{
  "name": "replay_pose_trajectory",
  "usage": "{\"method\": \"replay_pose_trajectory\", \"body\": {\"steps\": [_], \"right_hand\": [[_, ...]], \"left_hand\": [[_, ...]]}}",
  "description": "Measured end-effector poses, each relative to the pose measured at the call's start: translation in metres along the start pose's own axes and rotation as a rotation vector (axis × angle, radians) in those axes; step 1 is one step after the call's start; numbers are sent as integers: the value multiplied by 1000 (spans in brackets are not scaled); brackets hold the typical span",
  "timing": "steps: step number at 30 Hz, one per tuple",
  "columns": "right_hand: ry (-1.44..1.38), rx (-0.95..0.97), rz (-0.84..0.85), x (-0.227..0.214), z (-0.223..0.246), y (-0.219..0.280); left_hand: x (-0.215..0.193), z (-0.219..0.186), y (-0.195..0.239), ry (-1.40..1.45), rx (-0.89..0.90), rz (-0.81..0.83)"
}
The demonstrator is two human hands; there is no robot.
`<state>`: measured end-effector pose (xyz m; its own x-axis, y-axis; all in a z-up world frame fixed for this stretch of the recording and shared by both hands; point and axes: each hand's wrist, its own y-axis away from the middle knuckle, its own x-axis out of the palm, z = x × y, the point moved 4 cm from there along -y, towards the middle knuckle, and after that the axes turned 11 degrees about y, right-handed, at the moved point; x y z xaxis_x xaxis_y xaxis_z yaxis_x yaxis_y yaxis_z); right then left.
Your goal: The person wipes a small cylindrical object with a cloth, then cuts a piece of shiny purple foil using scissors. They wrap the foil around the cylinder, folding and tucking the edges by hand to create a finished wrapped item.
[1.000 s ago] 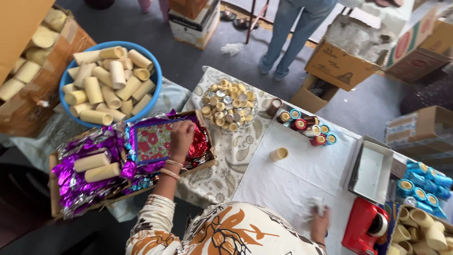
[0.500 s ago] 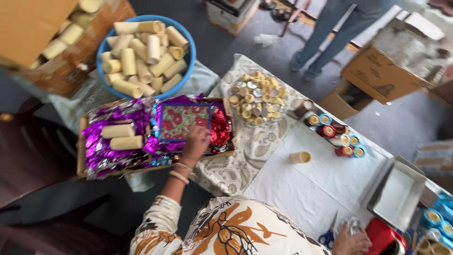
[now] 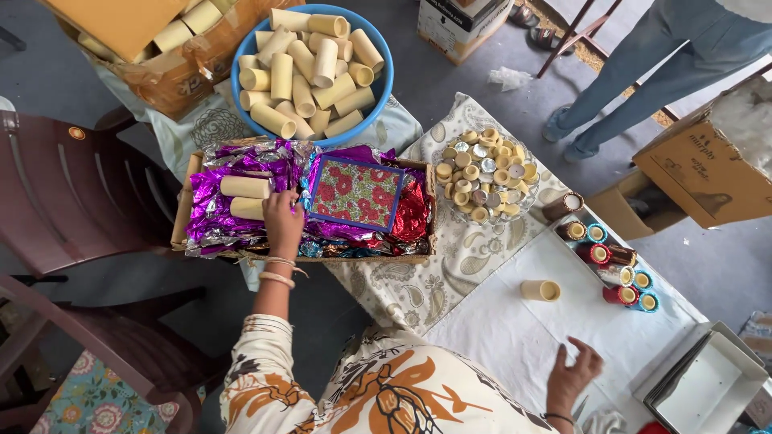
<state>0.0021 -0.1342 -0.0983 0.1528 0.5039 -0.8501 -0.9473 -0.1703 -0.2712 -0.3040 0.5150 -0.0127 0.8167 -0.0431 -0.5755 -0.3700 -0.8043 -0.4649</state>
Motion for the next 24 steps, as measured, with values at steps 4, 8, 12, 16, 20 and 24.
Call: {"method": "replay_pose_trajectory", "body": {"steps": [4,8,12,16,20,24], "right_hand": [[-91,-45,57,12,42,-6],[-139,-148,138,16,80,-8],[-221,-179,216,16,113,-15],[-275,-171,262,25,143,-32],[-368,-316,297,23,197,-48],[-418,-450,365,30,249,-58]], "left_hand": [[-4,-3,-6,-53,-130,189],[10,-37,-3,-9,25,422],[35,-43,7,-46,90,656],[29,-80,0,-169,109,777],[45,-54,14,-193,180,812],[51,-36,25,-119,193,761]]}}
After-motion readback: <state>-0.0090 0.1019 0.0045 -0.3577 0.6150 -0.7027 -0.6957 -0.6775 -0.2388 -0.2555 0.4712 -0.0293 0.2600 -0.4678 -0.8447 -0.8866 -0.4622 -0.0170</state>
